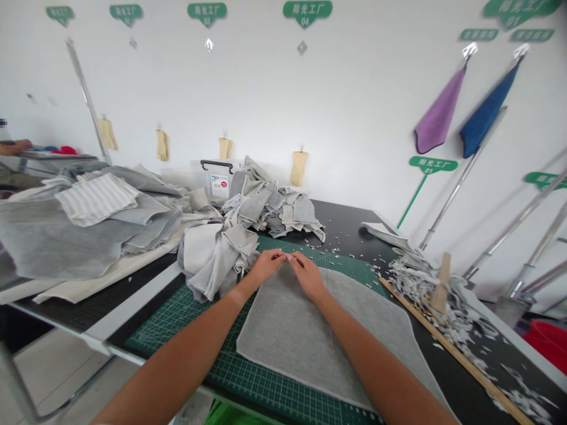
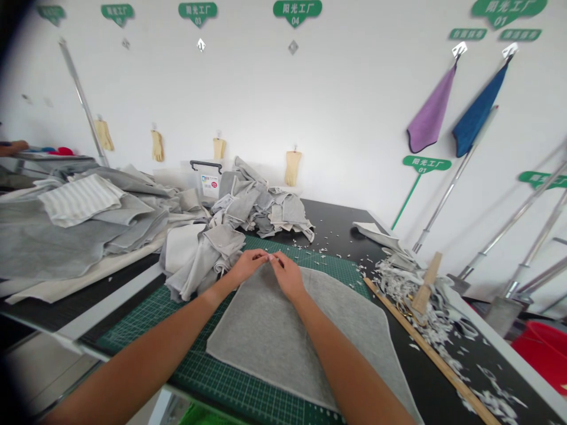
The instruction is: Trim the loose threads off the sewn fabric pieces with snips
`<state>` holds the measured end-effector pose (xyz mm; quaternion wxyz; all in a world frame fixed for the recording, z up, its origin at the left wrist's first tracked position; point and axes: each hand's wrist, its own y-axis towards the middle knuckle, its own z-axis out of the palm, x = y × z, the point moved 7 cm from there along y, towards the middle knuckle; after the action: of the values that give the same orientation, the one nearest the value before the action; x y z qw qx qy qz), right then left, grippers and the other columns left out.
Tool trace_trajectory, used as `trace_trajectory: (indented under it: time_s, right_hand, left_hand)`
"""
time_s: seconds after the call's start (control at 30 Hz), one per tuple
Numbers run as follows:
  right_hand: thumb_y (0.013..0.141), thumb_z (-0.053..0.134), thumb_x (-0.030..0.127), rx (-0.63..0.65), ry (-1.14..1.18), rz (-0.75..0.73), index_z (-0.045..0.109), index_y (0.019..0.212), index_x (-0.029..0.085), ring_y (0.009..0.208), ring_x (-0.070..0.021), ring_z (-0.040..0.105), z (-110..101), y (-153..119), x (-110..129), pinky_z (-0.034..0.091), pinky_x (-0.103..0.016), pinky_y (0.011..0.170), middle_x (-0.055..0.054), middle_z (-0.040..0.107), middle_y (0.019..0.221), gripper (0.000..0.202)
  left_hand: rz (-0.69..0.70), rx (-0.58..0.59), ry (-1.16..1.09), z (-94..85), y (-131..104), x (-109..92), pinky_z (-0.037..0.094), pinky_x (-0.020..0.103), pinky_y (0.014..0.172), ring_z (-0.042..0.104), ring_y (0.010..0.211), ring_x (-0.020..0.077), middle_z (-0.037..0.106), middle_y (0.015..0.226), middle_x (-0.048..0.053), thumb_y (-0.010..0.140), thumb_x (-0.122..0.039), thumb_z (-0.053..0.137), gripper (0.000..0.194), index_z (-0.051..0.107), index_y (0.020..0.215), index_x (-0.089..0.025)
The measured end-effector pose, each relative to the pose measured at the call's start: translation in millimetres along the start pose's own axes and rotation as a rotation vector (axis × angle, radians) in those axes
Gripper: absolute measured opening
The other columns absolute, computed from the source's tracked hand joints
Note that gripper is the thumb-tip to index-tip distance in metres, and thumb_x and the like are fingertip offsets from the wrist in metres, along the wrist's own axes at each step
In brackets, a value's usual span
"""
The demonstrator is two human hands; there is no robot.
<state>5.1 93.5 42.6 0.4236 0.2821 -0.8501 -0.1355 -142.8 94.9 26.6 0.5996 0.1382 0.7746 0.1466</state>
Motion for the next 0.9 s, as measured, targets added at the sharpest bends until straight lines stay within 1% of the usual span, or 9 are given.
trace_trajectory:
  time_s: [0.07, 0.17, 0.33, 0.47, 0.6, 0.73, 0.9]
  right_hand:
    - [0.100, 0.039, 0.052, 0.023, 0.054, -0.001, 0.067, 0.096, 0.028, 0.082, -0.0195, 0.063, 2, 0, 0, 0.044, -0.028, 0.075, 0.002, 0.070, 0.089, 0.037]
    - [0.100, 0.040, 0.051, 0.040, 0.105, 0.010, 0.068, 0.096, 0.028, 0.086, -0.0203, 0.063, 4, -1, -1, 0.044, -0.029, 0.078, 0.001, 0.071, 0.092, 0.036]
    - [0.099, 0.042, 0.050, 0.036, 0.080, 0.021, 0.069, 0.103, 0.030, 0.084, -0.0209, 0.064, 4, -1, 0, 0.043, -0.029, 0.075, 0.001, 0.072, 0.093, 0.034]
    - [0.098, 0.043, 0.051, 0.032, 0.071, 0.005, 0.069, 0.107, 0.030, 0.083, -0.0213, 0.064, 3, -2, 2, 0.043, -0.029, 0.072, 0.001, 0.072, 0.092, 0.034]
    - [0.099, 0.043, 0.050, 0.020, 0.083, -0.008, 0.069, 0.107, 0.030, 0.085, -0.0210, 0.064, 1, -2, 4, 0.044, -0.029, 0.074, 0.001, 0.072, 0.096, 0.034]
    - [0.100, 0.042, 0.051, 0.016, 0.095, -0.005, 0.069, 0.106, 0.028, 0.085, -0.0206, 0.064, 1, -2, 2, 0.045, -0.030, 0.077, 0.000, 0.072, 0.094, 0.036]
    - [0.101, 0.040, 0.048, 0.026, 0.098, -0.030, 0.068, 0.106, 0.026, 0.088, -0.0198, 0.064, 2, -1, 2, 0.044, -0.028, 0.079, -0.001, 0.071, 0.096, 0.037]
  left_hand:
    - [-0.004, -0.022, -0.011, -1.3, 0, 1, 0.048, 0.028, 0.074, 0.063, 0.079, 0.0183, 0.073, 0.081, 0.005, 0.083, -0.041, 0.064, 0.028, 0.073, 0.083, -0.014]
    - [-0.001, -0.035, -0.040, -2.1, 1, 4, 0.048, 0.027, 0.074, 0.063, 0.076, 0.0173, 0.072, 0.080, 0.004, 0.083, -0.037, 0.064, 0.024, 0.074, 0.084, -0.014]
    - [0.016, -0.041, -0.057, -1.6, 1, 9, 0.048, 0.027, 0.071, 0.063, 0.075, 0.0173, 0.072, 0.080, 0.004, 0.083, -0.035, 0.064, 0.023, 0.075, 0.084, -0.014]
    - [0.021, -0.047, -0.056, -1.5, 2, 9, 0.049, 0.028, 0.073, 0.065, 0.077, 0.0183, 0.074, 0.082, 0.006, 0.083, -0.035, 0.064, 0.024, 0.076, 0.085, -0.015]
    - [0.004, -0.028, -0.064, -0.4, 1, 4, 0.049, 0.028, 0.074, 0.065, 0.078, 0.0186, 0.074, 0.083, 0.006, 0.083, -0.037, 0.063, 0.026, 0.076, 0.086, -0.014]
    - [0.005, -0.014, -0.052, 0.1, -1, 0, 0.048, 0.028, 0.075, 0.064, 0.080, 0.0189, 0.073, 0.084, 0.006, 0.084, -0.038, 0.062, 0.027, 0.075, 0.084, -0.014]
    - [0.013, -0.016, -0.043, 0.0, 0, 4, 0.047, 0.027, 0.075, 0.063, 0.080, 0.0187, 0.073, 0.084, 0.006, 0.083, -0.036, 0.062, 0.027, 0.075, 0.086, -0.012]
